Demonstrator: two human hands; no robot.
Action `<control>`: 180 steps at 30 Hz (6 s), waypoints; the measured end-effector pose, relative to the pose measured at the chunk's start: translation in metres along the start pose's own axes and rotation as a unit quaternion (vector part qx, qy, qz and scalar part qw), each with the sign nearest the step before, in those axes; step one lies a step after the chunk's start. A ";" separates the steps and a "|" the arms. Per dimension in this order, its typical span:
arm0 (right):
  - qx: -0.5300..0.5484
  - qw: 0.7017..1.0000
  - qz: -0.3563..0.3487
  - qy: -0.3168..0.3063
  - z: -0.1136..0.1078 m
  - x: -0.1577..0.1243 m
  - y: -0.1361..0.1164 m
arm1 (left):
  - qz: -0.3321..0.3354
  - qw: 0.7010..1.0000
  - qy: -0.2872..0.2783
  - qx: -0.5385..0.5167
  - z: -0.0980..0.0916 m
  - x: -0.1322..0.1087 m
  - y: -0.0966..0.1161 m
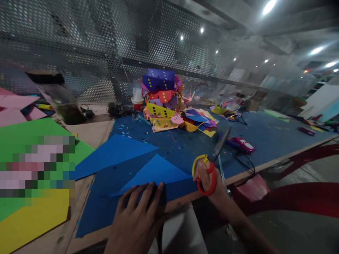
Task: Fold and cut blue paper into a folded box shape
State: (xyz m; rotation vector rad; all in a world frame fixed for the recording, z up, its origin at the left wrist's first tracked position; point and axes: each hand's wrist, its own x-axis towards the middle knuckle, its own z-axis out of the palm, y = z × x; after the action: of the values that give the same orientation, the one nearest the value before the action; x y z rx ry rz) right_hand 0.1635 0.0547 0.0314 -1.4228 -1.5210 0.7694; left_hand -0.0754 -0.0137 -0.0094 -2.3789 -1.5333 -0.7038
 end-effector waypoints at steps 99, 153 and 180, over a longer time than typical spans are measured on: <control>0.114 0.973 0.020 -0.201 0.108 -0.019 -0.064 | 0.091 0.993 -0.021 -0.079 -0.016 -0.037 -0.123; 0.118 0.963 -0.015 -0.243 0.150 -0.016 -0.075 | -0.122 0.948 -0.123 -0.266 -0.045 0.000 -0.134; 0.143 0.958 -0.032 -0.249 0.170 -0.016 -0.078 | -0.214 0.925 -0.133 -0.284 -0.047 -0.003 -0.132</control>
State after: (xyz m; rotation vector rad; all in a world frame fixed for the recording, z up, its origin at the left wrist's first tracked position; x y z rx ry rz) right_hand -0.0242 0.0494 0.0279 -1.0021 -1.7287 1.3203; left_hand -0.2087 0.0200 0.0206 -2.6388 -2.2673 -1.0763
